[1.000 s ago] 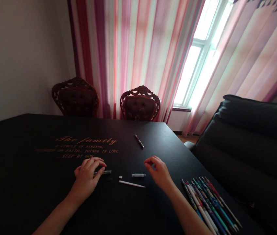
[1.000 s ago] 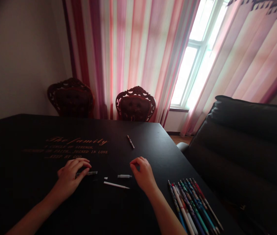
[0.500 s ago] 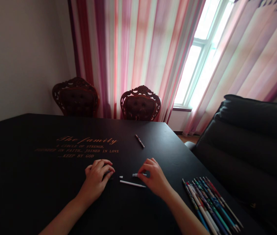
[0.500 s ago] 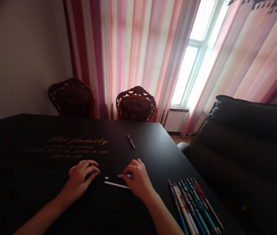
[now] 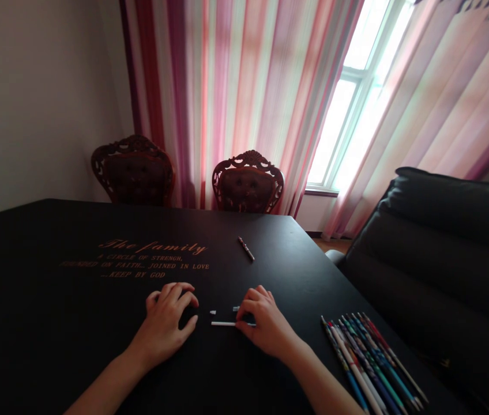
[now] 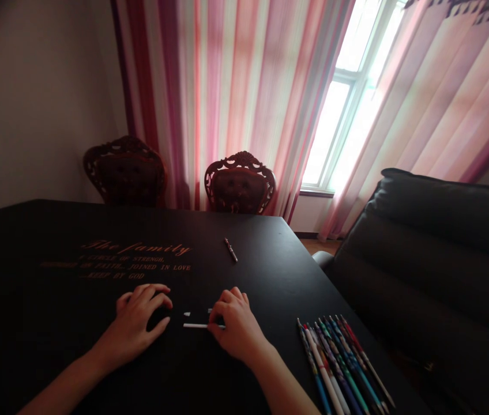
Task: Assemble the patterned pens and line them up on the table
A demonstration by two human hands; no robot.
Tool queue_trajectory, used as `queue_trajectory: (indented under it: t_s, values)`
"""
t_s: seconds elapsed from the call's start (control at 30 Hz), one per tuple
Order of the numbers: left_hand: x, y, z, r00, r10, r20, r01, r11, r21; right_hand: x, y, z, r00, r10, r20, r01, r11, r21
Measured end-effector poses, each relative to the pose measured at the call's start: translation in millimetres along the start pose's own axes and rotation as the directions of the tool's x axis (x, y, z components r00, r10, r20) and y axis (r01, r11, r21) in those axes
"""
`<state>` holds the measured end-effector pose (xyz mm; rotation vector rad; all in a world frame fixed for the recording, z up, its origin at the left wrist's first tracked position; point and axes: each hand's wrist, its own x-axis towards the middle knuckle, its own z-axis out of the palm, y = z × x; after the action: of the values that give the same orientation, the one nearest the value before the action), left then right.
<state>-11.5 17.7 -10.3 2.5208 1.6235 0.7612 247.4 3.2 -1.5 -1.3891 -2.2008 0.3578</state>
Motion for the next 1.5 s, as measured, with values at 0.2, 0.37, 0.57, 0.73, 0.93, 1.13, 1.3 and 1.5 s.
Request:
queue_trajectory:
  t_s: [0.2, 0.37, 0.57, 0.73, 0.93, 1.13, 1.3, 1.5]
  values:
    - [5, -16, -5.3, 0.991, -0.119, -0.053, 0.121, 0.992, 0.028, 1, -2, 1, 0.996, -0.007, -0.086, 0.010, 0.999, 0.040]
    - [6, -20, -3.2, 0.988, -0.153, 0.002, 0.152, 0.984, -0.091, 3, -20, 5, 0.989, -0.009, -0.145, 0.016, 0.999, 0.048]
    - [12, -27, 4.5, 0.936, -0.351, 0.033, 0.290, 0.712, -0.639, 18, -53, 23, 0.994, -0.083, -0.069, 0.079, 0.995, -0.062]
    - [13, -28, 6.2, 0.947, -0.315, 0.056, 0.255, 0.638, -0.727, 38, -67, 51, 0.995, -0.103, -0.018, 0.098, 0.980, -0.171]
    - [10, -27, -1.2, 0.938, -0.345, -0.018, 0.254, 0.723, -0.642, 46, -72, 50, 0.977, -0.052, -0.207, 0.040, 0.997, -0.060]
    - [6, -12, -9.8, 0.957, -0.291, 0.000, 0.247, 0.814, -0.526, 46, -73, 25, 0.930, -0.103, -0.354, 0.076, 0.993, -0.089]
    - [3, 2, -18.2, 0.974, -0.224, 0.037, 0.223, 0.907, -0.357, 43, -70, 28, 0.932, -0.230, -0.280, 0.164, 0.957, -0.239]
    - [3, -1, -8.9, 0.970, -0.242, 0.014, 0.217, 0.842, -0.494, 41, -65, 26, 0.925, -0.282, -0.254, 0.228, 0.948, -0.220]
